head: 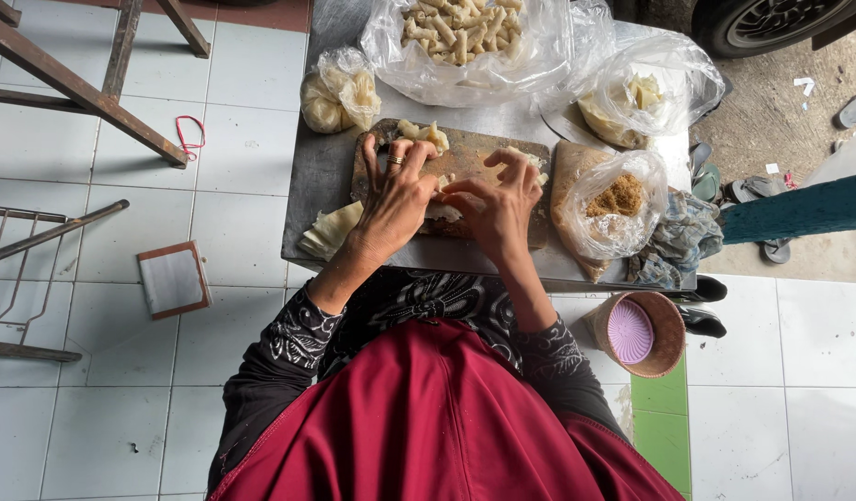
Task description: The person sits at a low table and wraps pieces of pale dough in thin square pastry wrappers, folding the wrapper around each dough piece by hand. Finished wrapped pieces are placed on a plate beside the cutting board, and the person repeats the wrapping cycle with new wrappers and dough pieces.
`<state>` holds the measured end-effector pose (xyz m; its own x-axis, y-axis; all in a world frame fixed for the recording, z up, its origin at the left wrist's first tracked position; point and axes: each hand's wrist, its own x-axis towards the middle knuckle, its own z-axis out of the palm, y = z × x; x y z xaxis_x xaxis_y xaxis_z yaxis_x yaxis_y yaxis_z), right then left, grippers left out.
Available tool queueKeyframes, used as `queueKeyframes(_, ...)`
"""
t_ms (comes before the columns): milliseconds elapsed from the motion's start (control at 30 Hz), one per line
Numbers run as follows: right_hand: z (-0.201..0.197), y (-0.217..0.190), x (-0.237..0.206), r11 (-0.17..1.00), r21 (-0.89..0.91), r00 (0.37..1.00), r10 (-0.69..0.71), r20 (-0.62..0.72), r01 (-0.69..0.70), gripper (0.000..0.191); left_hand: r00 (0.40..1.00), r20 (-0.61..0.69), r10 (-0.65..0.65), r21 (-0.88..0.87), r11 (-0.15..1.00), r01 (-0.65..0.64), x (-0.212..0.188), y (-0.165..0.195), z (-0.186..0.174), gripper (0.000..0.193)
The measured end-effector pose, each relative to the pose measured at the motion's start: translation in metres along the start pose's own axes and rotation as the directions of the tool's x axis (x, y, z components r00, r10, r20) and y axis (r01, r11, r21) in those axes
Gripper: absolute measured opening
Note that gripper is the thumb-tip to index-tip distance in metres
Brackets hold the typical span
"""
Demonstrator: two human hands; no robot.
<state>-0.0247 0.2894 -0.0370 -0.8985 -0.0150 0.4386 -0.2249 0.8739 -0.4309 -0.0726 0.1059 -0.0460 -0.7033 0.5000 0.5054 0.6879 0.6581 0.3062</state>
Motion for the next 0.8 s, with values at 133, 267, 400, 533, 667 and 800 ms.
queueKeyframes(133,-0.006,-0.004,0.0,0.988,-0.115,0.994,-0.103,-0.031,0.099,0.017,1.0,-0.012,-0.011,-0.033,0.999,0.011,0.003,0.0,0.0,0.008)
queueKeyframes(267,-0.008,0.001,0.009,0.992,-0.088,0.996,-0.082,0.038,0.085,0.017,0.993,-0.056,-0.107,-0.109,0.989,0.101,0.003,0.003,0.004,0.01)
queueKeyframes(400,-0.004,0.002,0.018,0.997,-0.071,0.996,-0.02,0.091,0.026,0.017,0.979,-0.13,-0.155,-0.135,0.981,0.138,-0.001,0.006,0.008,0.006)
queueKeyframes(533,0.003,-0.002,0.02,0.999,-0.002,0.99,0.053,0.128,-0.053,0.022,0.994,-0.107,-0.016,-0.022,1.0,0.014,-0.005,0.002,0.004,0.003)
queueKeyframes(667,0.001,-0.004,0.014,1.0,0.022,0.996,-0.009,0.083,0.007,0.018,0.998,-0.037,0.042,-0.003,0.999,-0.042,-0.009,-0.003,-0.003,0.004)
queueKeyframes(800,-0.005,-0.001,0.01,0.991,-0.027,0.99,-0.125,0.064,0.127,0.015,0.999,-0.034,0.028,0.052,0.998,-0.026,-0.004,-0.001,-0.001,0.004)
